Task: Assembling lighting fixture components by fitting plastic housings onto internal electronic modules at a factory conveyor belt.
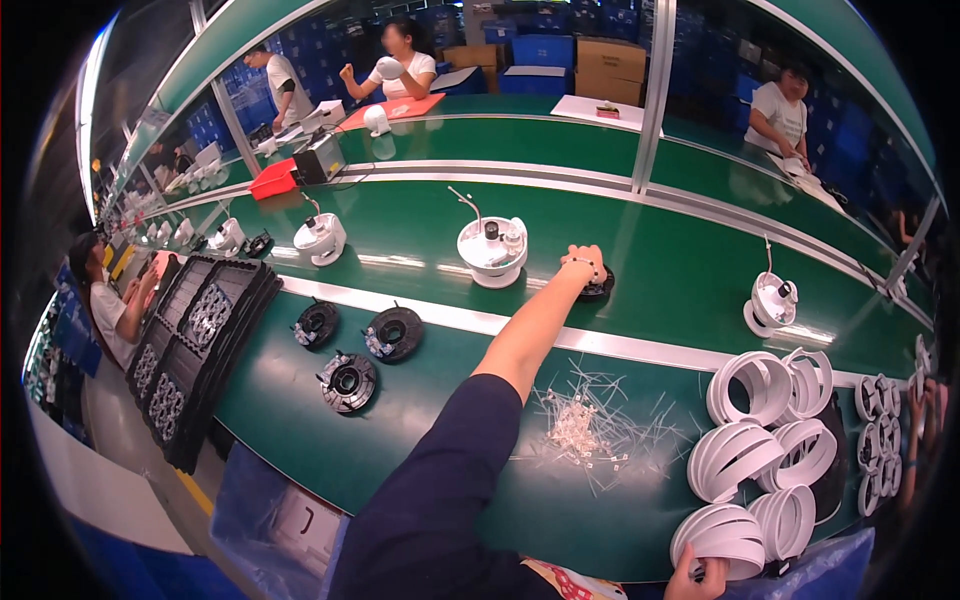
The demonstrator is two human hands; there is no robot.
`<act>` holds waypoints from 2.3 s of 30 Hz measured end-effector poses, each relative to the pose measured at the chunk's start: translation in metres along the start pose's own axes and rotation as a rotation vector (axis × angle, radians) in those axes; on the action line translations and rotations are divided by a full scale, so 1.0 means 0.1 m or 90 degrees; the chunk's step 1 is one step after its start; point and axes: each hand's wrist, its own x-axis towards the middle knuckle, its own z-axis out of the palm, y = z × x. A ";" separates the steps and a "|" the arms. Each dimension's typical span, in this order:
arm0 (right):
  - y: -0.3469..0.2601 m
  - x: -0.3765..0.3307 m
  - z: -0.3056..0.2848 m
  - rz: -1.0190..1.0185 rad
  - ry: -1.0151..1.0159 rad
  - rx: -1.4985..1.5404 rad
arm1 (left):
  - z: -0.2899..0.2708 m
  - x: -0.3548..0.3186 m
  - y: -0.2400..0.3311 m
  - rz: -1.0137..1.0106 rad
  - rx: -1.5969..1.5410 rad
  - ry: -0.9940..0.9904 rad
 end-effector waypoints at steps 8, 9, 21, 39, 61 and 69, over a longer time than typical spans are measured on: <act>-0.07 -0.07 -0.26 0.053 0.063 -0.075 | -0.10 -0.02 0.25 0.112 0.046 0.071; -0.05 -0.11 -0.33 0.094 0.057 -0.090 | -0.11 -0.07 0.30 0.116 -0.006 0.086; -0.28 0.05 -0.69 0.031 0.161 -0.061 | -0.37 -1.23 0.20 0.371 -0.473 0.371; -0.87 0.09 0.62 -0.384 -0.646 0.278 | -0.52 -2.26 -0.69 0.396 -0.829 0.329; -1.37 0.12 0.86 -0.196 -0.703 0.282 | -0.65 -2.32 -0.72 0.377 -0.987 0.334; -1.32 0.39 0.65 -0.080 -0.386 0.441 | -0.61 -2.30 -0.86 0.375 -1.071 0.288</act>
